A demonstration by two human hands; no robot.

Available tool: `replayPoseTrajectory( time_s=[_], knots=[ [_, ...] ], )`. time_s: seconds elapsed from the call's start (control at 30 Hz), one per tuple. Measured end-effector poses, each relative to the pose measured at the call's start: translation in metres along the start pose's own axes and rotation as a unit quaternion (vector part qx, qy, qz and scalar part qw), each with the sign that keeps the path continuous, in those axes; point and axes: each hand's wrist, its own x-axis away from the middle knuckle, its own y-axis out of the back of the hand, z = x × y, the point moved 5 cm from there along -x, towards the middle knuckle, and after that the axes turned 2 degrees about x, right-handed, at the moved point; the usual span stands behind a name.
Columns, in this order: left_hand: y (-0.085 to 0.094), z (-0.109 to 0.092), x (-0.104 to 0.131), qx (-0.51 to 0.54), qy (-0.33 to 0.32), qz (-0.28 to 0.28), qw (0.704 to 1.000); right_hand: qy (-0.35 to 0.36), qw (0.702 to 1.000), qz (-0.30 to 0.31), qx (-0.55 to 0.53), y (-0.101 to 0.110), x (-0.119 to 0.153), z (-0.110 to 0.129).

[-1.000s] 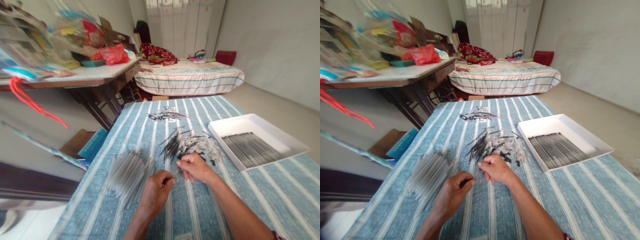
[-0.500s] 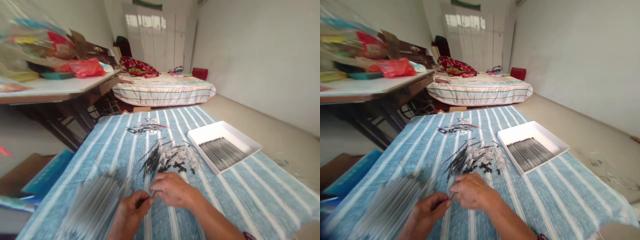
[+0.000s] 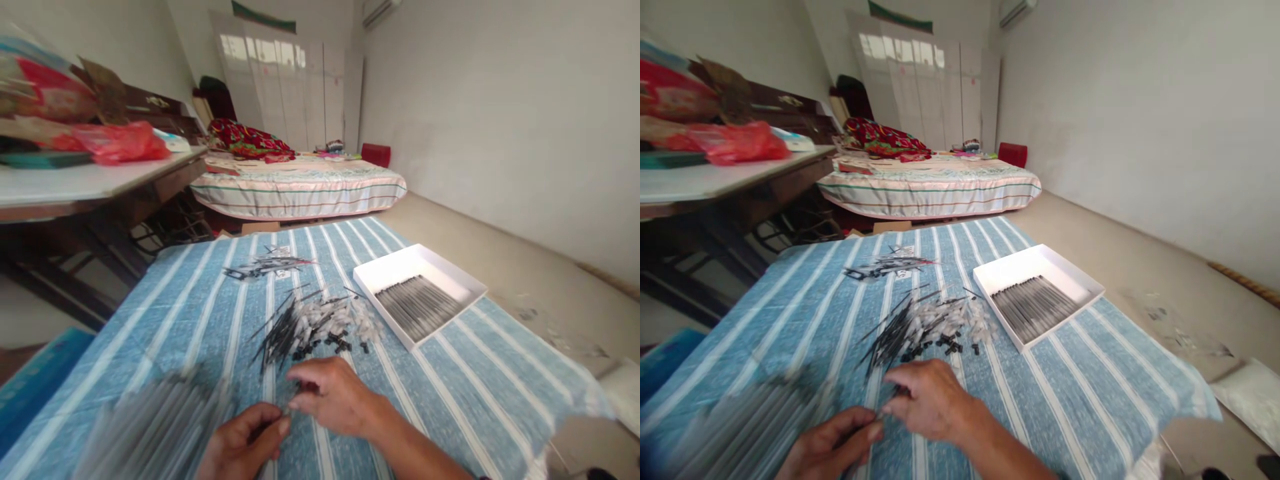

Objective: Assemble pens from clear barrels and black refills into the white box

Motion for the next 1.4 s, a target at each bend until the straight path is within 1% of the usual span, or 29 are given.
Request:
replayPoseTrajectory(
  time_s=[0.03, 0.13, 0.2, 0.27, 0.43, 0.53, 0.67, 0.77, 0.87, 0.97, 1.03, 1.07, 1.13, 1.17, 1.2, 1.23, 1.3, 1.33, 1.4],
  knots=[
    [-0.002, 0.0, 0.001, 0.005, 0.009, 0.02, 1.0, -0.034, 0.998, -0.016, -0.044, -0.001, 0.002, -0.004],
    [0.0, 0.004, 0.004, 0.081, 0.04, -0.012, 0.996, -0.14, 0.974, -0.047, -0.173, -0.009, 0.009, -0.017],
    [0.002, 0.006, 0.006, 0.147, 0.034, -0.036, 0.988, -0.176, 0.953, -0.032, -0.243, -0.018, 0.014, -0.019],
    [0.002, 0.009, 0.006, 0.201, 0.039, -0.057, 0.977, -0.182, 0.941, -0.005, -0.286, -0.027, 0.017, -0.015],
    [-0.001, 0.013, 0.006, 0.335, 0.055, -0.087, 0.936, -0.19, 0.929, 0.061, -0.311, -0.045, 0.021, 0.001],
    [-0.002, 0.013, 0.006, 0.363, 0.054, -0.109, 0.924, -0.215, 0.913, 0.1, -0.332, -0.057, 0.023, 0.006],
    [-0.002, 0.011, 0.006, 0.374, 0.056, -0.124, 0.917, -0.243, 0.896, 0.117, -0.353, -0.069, 0.026, 0.006],
    [-0.003, 0.01, 0.007, 0.373, 0.061, -0.109, 0.919, -0.251, 0.89, 0.131, -0.356, -0.072, 0.026, 0.004],
    [-0.004, 0.009, 0.007, 0.356, 0.06, -0.062, 0.93, -0.265, 0.888, 0.145, -0.348, -0.072, 0.026, 0.002],
    [-0.002, 0.008, 0.007, 0.281, 0.043, -0.019, 0.958, -0.255, 0.899, 0.157, -0.32, -0.067, 0.025, 0.0],
    [0.001, 0.008, 0.007, 0.229, 0.031, -0.022, 0.973, -0.236, 0.91, 0.177, -0.293, -0.061, 0.024, -0.001],
    [0.003, 0.008, 0.007, 0.216, 0.028, -0.03, 0.976, -0.222, 0.92, 0.179, -0.269, -0.055, 0.023, -0.004],
    [0.006, 0.008, 0.006, 0.219, 0.03, -0.048, 0.974, -0.191, 0.953, 0.155, -0.177, -0.036, 0.02, -0.012],
    [0.008, 0.008, 0.006, 0.23, 0.031, -0.058, 0.971, -0.177, 0.97, 0.129, -0.106, -0.023, 0.018, -0.018],
    [0.009, 0.008, 0.006, 0.245, 0.031, -0.069, 0.967, -0.17, 0.98, 0.104, -0.021, -0.011, 0.016, -0.024],
    [0.01, 0.008, 0.005, 0.261, 0.032, -0.078, 0.962, -0.174, 0.978, 0.088, 0.069, 0.001, 0.016, -0.03],
    [0.012, 0.007, 0.005, 0.291, 0.033, -0.092, 0.952, -0.199, 0.952, 0.094, 0.214, 0.018, 0.017, -0.043],
    [0.013, 0.007, 0.005, 0.304, 0.034, -0.097, 0.947, -0.208, 0.938, 0.105, 0.256, 0.023, 0.018, -0.048],
    [0.014, 0.007, 0.005, 0.32, 0.036, -0.109, 0.94, -0.218, 0.922, 0.126, 0.293, 0.027, 0.021, -0.055]
  ],
)
